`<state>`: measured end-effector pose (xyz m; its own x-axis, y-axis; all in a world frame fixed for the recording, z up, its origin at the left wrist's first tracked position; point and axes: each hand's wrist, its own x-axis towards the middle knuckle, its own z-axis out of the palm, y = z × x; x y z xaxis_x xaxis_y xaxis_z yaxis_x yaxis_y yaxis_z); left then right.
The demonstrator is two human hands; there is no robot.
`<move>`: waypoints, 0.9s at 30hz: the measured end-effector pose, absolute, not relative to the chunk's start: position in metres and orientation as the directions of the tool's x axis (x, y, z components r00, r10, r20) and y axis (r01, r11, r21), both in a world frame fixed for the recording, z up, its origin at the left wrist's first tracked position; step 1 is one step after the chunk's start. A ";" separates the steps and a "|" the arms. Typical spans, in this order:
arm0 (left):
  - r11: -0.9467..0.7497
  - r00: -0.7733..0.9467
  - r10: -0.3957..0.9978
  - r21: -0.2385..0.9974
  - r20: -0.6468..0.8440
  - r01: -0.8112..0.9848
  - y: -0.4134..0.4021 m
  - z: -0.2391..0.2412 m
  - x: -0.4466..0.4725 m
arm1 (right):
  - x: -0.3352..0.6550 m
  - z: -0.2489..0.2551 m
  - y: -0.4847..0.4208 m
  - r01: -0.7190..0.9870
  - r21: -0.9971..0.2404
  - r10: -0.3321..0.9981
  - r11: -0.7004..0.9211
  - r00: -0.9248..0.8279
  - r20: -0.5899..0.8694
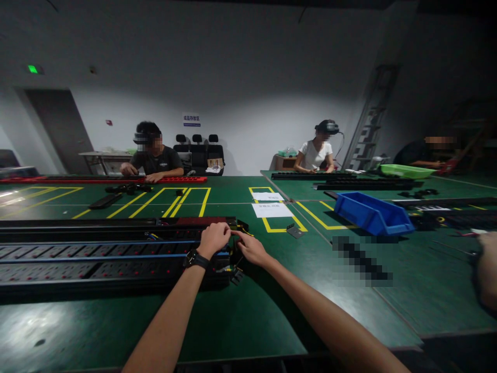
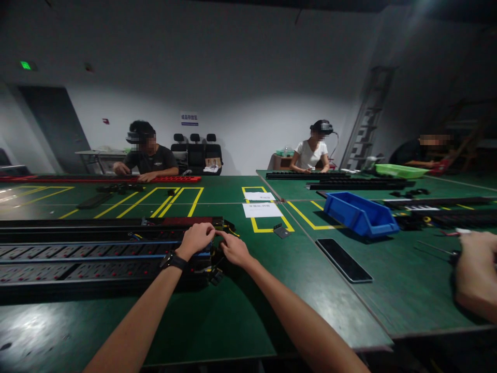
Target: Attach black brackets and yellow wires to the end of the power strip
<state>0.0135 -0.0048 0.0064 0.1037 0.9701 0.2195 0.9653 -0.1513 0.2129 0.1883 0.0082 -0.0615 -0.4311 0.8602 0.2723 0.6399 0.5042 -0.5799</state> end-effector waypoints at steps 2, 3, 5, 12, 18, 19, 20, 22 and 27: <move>-0.162 0.112 0.967 0.214 0.227 0.963 -0.006 0.006 0.014 | 0.189 -0.061 0.008 0.640 -0.576 0.858 0.508 -0.437 0.270; -0.164 0.114 0.967 0.214 0.227 0.963 -0.006 0.006 0.015 | 0.189 -0.062 0.008 0.641 -0.577 0.858 0.507 -0.438 0.268; -0.166 0.116 0.969 0.222 0.220 0.961 -0.007 0.005 0.015 | 0.189 -0.064 0.008 0.640 -0.582 0.861 0.502 -0.434 0.265; -0.159 0.104 0.968 0.235 0.229 0.959 -0.009 0.000 0.014 | 0.193 -0.068 0.013 0.527 -0.636 0.826 0.563 -0.340 0.449; -0.195 0.144 0.966 0.235 0.216 0.952 -0.012 0.000 0.013 | 0.255 -0.050 0.028 0.777 -0.530 0.783 0.339 0.079 0.617; -0.190 0.138 0.967 0.240 0.215 0.952 -0.012 0.000 0.013 | 0.269 -0.049 0.030 0.813 -0.508 0.766 0.284 0.126 0.630; -0.187 0.135 0.967 0.243 0.217 0.952 -0.012 0.000 0.013 | 0.283 -0.048 0.033 0.852 -0.473 0.759 0.225 0.152 0.633; -0.192 0.135 0.964 0.246 0.229 0.950 -0.012 -0.001 0.013 | 0.307 -0.050 0.036 0.917 -0.391 0.786 0.085 0.180 0.592; -0.222 0.161 0.956 0.248 0.246 0.943 -0.010 -0.001 0.012 | 0.333 -0.059 0.036 0.959 -0.233 0.897 -0.159 0.239 0.372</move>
